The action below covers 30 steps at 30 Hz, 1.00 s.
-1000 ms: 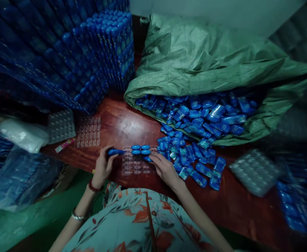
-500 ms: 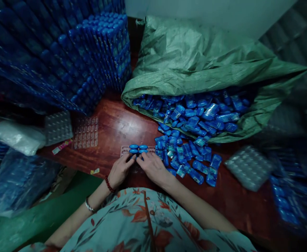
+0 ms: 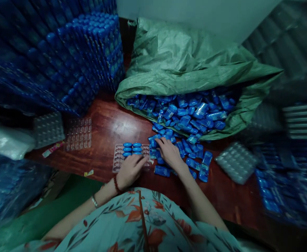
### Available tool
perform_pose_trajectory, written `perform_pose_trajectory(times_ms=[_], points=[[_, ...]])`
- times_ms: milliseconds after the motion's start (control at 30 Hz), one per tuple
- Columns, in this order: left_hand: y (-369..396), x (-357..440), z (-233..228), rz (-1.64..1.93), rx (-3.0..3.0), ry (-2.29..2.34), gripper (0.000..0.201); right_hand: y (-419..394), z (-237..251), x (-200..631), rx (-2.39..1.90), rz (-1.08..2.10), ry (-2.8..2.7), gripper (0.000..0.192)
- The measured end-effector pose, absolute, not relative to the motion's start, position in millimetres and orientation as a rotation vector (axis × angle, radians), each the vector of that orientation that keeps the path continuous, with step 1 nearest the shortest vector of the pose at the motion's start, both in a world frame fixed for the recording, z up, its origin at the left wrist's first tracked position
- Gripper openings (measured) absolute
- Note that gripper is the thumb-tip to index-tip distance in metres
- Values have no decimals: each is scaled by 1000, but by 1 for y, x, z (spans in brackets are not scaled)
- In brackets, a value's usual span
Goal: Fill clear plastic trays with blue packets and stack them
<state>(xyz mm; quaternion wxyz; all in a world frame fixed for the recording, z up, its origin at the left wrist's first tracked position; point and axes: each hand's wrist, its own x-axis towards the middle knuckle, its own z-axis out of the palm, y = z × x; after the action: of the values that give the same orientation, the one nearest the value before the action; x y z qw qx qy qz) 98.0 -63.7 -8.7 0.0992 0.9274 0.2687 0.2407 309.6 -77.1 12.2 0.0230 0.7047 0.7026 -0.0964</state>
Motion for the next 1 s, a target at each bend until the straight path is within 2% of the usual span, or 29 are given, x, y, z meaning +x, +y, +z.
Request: perform_pose_trajectory(times_ms=[100,233,400,500,600,700,800,867,1000], points=[[-62,153,-2,302,2796,966,31,-66,16,313,2120,-266,2103,30],[-45,199,-1,-25,2666,1222,35,-70,8,327,2203,-267,2164,27],[-28,204,1,-98,2623,1124,36,-87,-5,349,2738,-325,2222,47],[-36,200,10,-85,2637,1028,19,-93,-3,350,3296,-309,2113,45],[-53,184,24,53,2632,866,15,-101,3,341,3604,-668,1856,44],[-67,142,34,258,2496,756,21,-115,5,320,3419,-1155,1920,45],[-71,87,35,408,2318,828,24,-128,-1,288,3104,-1414,2135,39],[-69,56,30,494,2245,943,23,-131,-8,266,2926,-1387,2348,29],[-64,29,8,651,2269,1090,23,-126,-24,239,2581,-974,2899,18]])
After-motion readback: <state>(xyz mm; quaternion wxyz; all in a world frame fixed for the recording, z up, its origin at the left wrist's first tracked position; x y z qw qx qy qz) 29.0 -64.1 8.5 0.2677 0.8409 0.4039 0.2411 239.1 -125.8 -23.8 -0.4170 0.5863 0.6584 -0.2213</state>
